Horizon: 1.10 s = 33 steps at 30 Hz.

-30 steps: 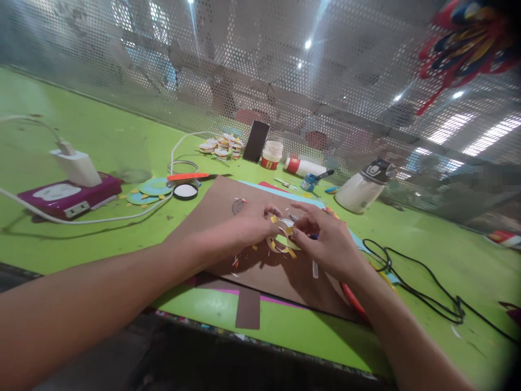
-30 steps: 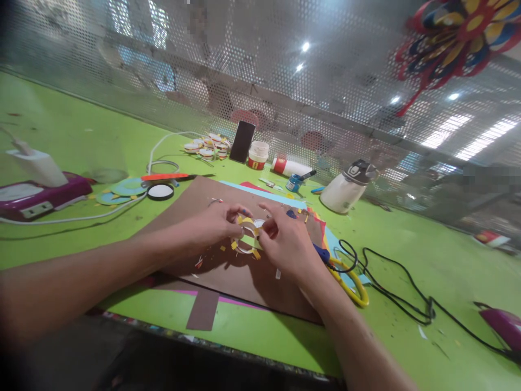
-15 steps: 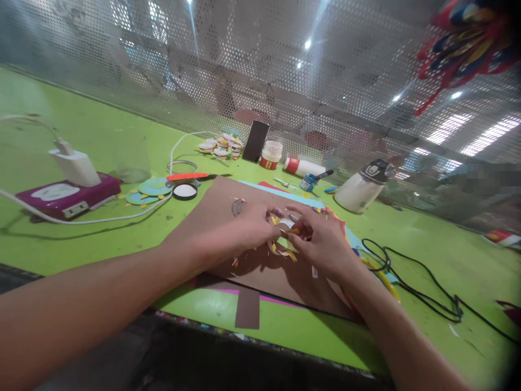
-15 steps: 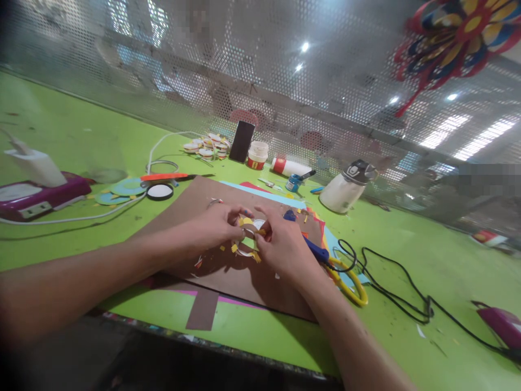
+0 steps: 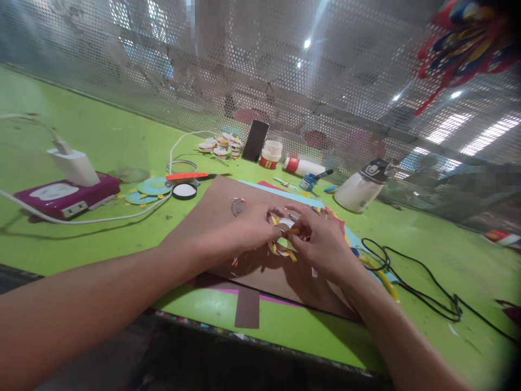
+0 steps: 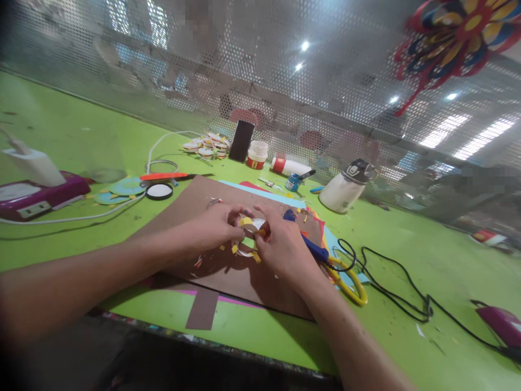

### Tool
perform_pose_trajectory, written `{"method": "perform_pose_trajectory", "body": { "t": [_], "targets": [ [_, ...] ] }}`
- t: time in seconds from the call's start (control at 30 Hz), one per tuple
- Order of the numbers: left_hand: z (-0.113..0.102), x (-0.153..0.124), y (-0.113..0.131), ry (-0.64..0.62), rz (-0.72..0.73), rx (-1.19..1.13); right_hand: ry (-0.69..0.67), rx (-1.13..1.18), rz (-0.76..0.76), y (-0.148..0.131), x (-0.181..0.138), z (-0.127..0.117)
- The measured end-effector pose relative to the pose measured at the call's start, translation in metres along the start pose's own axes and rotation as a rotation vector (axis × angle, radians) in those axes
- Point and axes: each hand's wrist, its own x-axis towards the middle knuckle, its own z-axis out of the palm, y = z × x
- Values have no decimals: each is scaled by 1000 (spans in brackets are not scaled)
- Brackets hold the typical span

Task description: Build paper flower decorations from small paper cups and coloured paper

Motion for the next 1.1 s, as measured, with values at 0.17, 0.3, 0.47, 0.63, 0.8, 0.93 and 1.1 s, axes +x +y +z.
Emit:
{"method": "perform_pose_trajectory", "body": {
  "t": [0.17,0.3,0.47,0.63,0.8,0.93,1.1],
  "targets": [
    [-3,-2,-7,-52,-158,-104,-21,181,39,4,1,-2],
    [-5,5,-9,-34,-173,-268,113,309,39,11,2,-2],
    [-9,15,-12,-40,-200,-377,288,392,118,14,3,-6],
    [-12,18,-16,-50,-181,-452,341,455,153,19,8,-5],
    [-13,16,-11,-32,-108,-503,298,402,164,22,9,-3],
    [-11,12,-4,15,-113,-509,309,366,126,17,5,-4],
    [-10,9,-3,0,-105,-539,333,444,80,15,4,-3]
  ]
}}
